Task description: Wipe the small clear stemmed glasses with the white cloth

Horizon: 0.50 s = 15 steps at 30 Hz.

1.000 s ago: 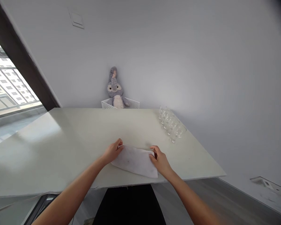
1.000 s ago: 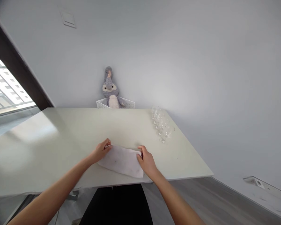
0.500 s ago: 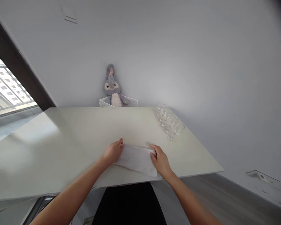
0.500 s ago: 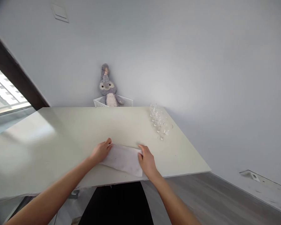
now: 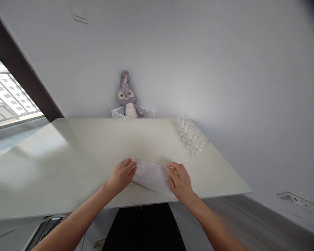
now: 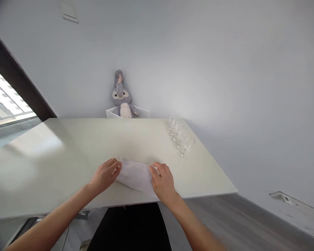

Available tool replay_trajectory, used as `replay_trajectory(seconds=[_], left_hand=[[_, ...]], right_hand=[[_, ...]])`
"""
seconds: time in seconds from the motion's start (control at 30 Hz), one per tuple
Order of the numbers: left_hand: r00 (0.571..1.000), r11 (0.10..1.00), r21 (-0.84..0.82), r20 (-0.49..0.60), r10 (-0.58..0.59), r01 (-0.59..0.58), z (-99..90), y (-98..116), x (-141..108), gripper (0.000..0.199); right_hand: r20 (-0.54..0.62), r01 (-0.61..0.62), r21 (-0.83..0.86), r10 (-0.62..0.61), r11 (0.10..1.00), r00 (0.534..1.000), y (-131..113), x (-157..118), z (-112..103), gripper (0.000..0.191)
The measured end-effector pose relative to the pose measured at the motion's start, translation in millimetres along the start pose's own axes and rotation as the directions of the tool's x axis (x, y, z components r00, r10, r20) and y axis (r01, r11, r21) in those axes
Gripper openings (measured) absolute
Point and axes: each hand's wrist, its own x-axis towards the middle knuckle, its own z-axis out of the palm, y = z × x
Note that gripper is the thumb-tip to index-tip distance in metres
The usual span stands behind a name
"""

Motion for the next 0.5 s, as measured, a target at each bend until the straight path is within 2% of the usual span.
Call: replay_trajectory(seconds=[0.03, 0.1, 0.17, 0.23, 0.3, 0.37, 0.43, 0.5], left_hand=[[0.997, 0.997, -0.041, 0.041, 0.072, -0.070, 0.8, 5.3, -5.5, 0.023], [0.984, 0.985, -0.087, 0.084, 0.155, -0.147, 4.2, 13.2, -13.0, 0.018], [0.981, 0.981, -0.110, 0.089, 0.172, -0.162, 7.8, 15.7, -16.0, 0.015], [0.983, 0.979, -0.133, 0.078, 0.166, -0.155, 9.4, 13.3, -16.9, 0.014], [0.988, 0.981, -0.139, 0.042, 0.145, -0.138, 8.7, 8.3, -19.1, 0.016], [0.995, 0.987, -0.124, -0.027, 0.099, -0.102, 6.4, 3.9, -25.0, 0.020], [0.996, 0.991, -0.119, -0.071, 0.058, -0.066, 3.8, 1.8, -35.4, 0.021], [0.997, 0.991, -0.129, -0.067, 0.029, -0.037, 2.1, 1.7, -48.8, 0.020]], right_hand=[[0.016, 0.110, 0.053, -0.111, 0.992, 0.994, -2.6, 1.9, -1.8, 0.034], [0.106, 0.295, 0.161, -0.313, 0.942, 0.944, -8.4, 7.9, -2.7, 0.038], [0.225, 0.384, 0.244, -0.437, 0.891, 0.871, -14.3, 15.3, 0.8, 0.041], [0.346, 0.398, 0.299, -0.487, 0.867, 0.802, -17.8, 23.6, 8.1, 0.043], [0.442, 0.379, 0.327, -0.495, 0.866, 0.748, -15.6, 34.1, 18.6, 0.046], [0.517, 0.336, 0.309, -0.454, 0.890, 0.726, -5.4, 49.3, 31.8, 0.049], [0.558, 0.269, 0.234, -0.355, 0.934, 0.750, 12.8, 70.5, 46.9, 0.050], [0.556, 0.182, 0.113, -0.214, 0.977, 0.803, 36.6, 97.1, 62.6, 0.053]])
